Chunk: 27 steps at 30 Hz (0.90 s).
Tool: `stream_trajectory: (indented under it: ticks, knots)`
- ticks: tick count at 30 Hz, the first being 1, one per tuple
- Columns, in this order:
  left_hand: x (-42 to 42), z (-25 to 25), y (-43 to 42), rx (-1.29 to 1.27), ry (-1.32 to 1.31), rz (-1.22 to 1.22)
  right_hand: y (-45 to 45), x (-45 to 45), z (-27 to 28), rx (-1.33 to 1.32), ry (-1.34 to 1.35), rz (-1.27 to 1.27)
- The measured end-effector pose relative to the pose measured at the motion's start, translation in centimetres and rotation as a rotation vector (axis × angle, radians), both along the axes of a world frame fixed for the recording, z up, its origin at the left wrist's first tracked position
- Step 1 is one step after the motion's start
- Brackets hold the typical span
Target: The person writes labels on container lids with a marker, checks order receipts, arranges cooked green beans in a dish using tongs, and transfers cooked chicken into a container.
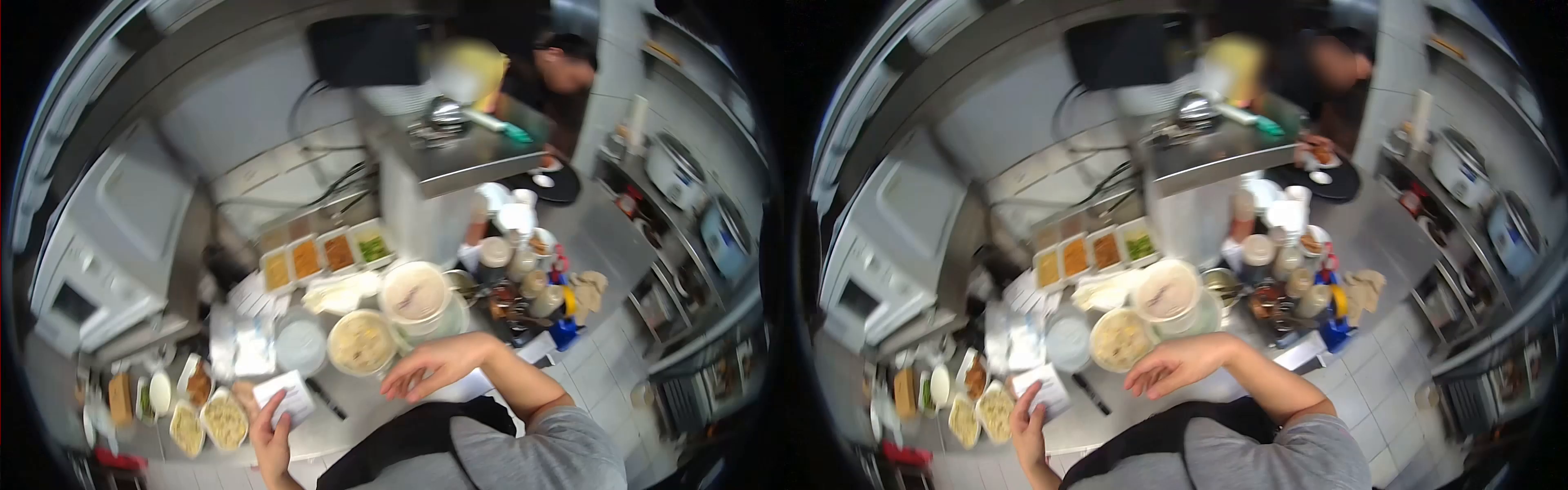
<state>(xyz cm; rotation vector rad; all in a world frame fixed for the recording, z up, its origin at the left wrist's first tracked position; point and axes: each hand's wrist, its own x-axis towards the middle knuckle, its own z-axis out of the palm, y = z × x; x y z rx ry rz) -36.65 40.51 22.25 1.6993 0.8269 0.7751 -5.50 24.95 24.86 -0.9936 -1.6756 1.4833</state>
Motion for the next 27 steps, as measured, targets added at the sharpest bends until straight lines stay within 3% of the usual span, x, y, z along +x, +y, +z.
stream_trajectory:
  ticks: [6, 9, 15, 27]
  knots:
    - [-4.3, 1.7, 3.6, -0.014, -0.006, -0.101, 3.1, -4.3, 1.7, 0.000, -0.112, -0.044]
    - [-6.9, -0.7, 7.8, -0.056, -0.052, -0.066, 3.7, -6.3, 1.7, -0.001, -0.105, -0.112]
    - [-8.7, -3.0, 17.3, -0.314, -0.344, -0.144, 4.3, -10.9, 1.9, -0.026, -0.117, -0.277]
    - [-8.2, -0.7, 20.1, -0.518, -0.480, -0.467, 2.5, -14.9, 1.7, -0.091, -0.147, -0.528]
